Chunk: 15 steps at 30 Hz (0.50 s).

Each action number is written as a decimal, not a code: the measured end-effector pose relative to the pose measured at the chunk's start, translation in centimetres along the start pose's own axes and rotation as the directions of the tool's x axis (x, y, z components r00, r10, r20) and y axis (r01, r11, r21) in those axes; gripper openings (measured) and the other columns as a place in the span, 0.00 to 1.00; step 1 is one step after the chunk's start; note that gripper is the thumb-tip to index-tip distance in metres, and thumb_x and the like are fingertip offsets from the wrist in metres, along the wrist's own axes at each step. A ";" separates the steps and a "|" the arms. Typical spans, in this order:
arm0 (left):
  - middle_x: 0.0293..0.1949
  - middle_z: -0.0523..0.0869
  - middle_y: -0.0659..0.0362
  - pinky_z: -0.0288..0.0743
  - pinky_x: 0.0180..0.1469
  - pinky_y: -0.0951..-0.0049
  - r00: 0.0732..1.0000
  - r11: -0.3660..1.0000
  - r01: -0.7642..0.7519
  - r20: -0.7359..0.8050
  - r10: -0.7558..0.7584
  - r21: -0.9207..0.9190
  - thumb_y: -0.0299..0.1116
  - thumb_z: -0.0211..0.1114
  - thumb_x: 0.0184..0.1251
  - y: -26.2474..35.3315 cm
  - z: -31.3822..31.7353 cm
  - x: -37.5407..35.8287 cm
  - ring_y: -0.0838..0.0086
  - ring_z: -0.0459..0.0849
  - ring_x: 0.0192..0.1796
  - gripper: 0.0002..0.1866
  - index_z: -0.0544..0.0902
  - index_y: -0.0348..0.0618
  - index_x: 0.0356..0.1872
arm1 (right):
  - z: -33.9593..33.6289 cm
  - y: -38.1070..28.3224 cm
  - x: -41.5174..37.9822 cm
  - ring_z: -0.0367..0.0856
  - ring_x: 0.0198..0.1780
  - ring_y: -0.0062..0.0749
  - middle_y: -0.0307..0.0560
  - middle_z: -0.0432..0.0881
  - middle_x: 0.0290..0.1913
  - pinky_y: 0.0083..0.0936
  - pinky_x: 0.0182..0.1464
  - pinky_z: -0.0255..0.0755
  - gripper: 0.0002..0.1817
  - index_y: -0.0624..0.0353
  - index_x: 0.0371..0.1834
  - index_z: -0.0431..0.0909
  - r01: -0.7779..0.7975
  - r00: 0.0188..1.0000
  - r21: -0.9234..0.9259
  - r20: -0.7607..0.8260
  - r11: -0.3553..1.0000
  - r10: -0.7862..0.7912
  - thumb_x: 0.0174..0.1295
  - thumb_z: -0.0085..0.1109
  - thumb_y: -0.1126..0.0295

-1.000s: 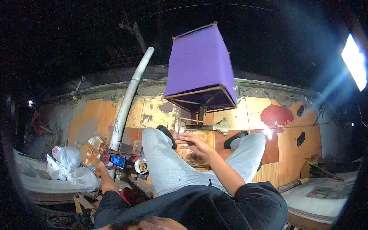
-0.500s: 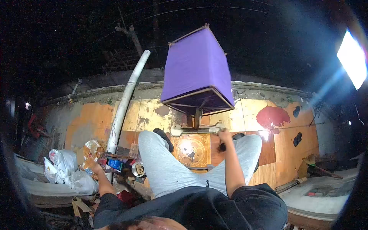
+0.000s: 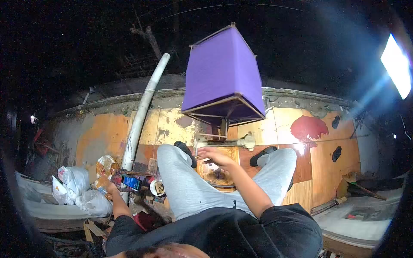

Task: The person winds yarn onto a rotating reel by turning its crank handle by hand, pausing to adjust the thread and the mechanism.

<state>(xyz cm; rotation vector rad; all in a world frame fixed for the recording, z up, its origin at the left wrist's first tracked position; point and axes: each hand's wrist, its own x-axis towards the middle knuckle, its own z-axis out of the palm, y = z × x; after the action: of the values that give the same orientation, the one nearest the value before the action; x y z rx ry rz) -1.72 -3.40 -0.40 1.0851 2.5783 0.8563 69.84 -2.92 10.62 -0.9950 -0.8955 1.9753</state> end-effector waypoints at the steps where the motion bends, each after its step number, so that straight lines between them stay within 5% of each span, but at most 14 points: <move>1: 0.28 0.87 0.48 0.77 0.35 0.56 1.000 1.000 0.002 0.001 -0.002 -0.001 0.32 0.55 0.59 0.4 0.1 -0.3 0.55 0.86 0.30 0.15 0.84 0.32 0.22 | -0.7 -0.8 -0.9 0.77 0.57 0.33 0.44 0.78 0.57 0.29 0.57 0.69 0.23 0.61 0.59 0.73 -0.002 1.000 -0.002 0.000 1.000 0.002 0.62 0.56 0.64; 5: 0.26 0.87 0.48 0.76 0.35 0.56 0.944 0.968 -0.162 -0.256 0.208 0.190 0.32 0.56 0.57 -1.5 3.7 -0.5 0.54 0.85 0.29 0.14 0.84 0.33 0.20 | -3.5 -5.6 -6.1 0.80 0.52 0.34 0.53 0.82 0.47 0.30 0.54 0.75 0.18 0.66 0.52 0.75 0.113 0.993 0.360 -0.056 0.926 -0.099 0.60 0.54 0.71; 7: 0.26 0.86 0.48 0.76 0.36 0.56 0.914 0.951 -0.189 -0.310 0.261 0.243 0.32 0.56 0.57 -1.7 4.4 -0.9 0.54 0.85 0.29 0.14 0.83 0.33 0.19 | -5.4 -7.0 -8.3 0.82 0.50 0.32 0.53 0.83 0.43 0.29 0.52 0.76 0.13 0.66 0.44 0.77 0.251 0.936 0.231 -0.306 0.940 -0.175 0.58 0.55 0.70; 9: 0.25 0.86 0.48 0.76 0.36 0.56 0.889 0.975 0.133 -0.457 -0.039 0.175 0.31 0.56 0.55 3.1 2.7 -4.0 0.54 0.85 0.28 0.13 0.83 0.35 0.17 | -9.5 -6.3 -9.5 0.83 0.46 0.31 0.49 0.84 0.39 0.26 0.49 0.76 0.10 0.65 0.37 0.78 0.284 0.834 -0.037 -0.484 0.958 -0.266 0.59 0.55 0.69; 10: 0.25 0.86 0.48 0.76 0.36 0.56 0.888 0.975 0.136 -0.459 -0.042 0.173 0.31 0.56 0.55 3.5 2.5 -4.3 0.54 0.85 0.28 0.13 0.83 0.35 0.17 | -9.8 -7.1 -10.9 0.83 0.40 0.30 0.48 0.85 0.39 0.24 0.46 0.75 0.12 0.66 0.39 0.81 0.108 0.778 -0.096 -0.612 0.990 -0.144 0.60 0.53 0.69; 11: 0.26 0.86 0.47 0.76 0.38 0.56 0.872 0.980 0.098 -0.489 -0.001 0.172 0.30 0.57 0.54 3.2 2.6 -4.0 0.53 0.85 0.30 0.12 0.84 0.33 0.19 | -12.6 -5.0 -10.6 0.82 0.35 0.28 0.47 0.86 0.35 0.23 0.40 0.75 0.12 0.67 0.35 0.83 0.130 0.738 -0.158 -0.643 0.979 -0.203 0.58 0.54 0.69; 15: 0.30 0.86 0.44 0.76 0.41 0.55 0.864 0.991 0.025 -0.502 0.045 0.132 0.31 0.56 0.54 0.1 4.0 -1.9 0.50 0.85 0.35 0.13 0.85 0.31 0.25 | -19.5 3.7 -6.5 0.80 0.33 0.28 0.48 0.85 0.28 0.25 0.38 0.74 0.14 0.69 0.27 0.84 -0.292 0.554 -0.421 -0.806 0.859 -0.207 0.54 0.58 0.65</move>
<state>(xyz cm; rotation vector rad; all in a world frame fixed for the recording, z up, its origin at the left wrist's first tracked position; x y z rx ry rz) 1.25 -2.95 -3.60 1.0134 3.0996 1.1090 88.12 -5.25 0.86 -2.0566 -0.8103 0.9861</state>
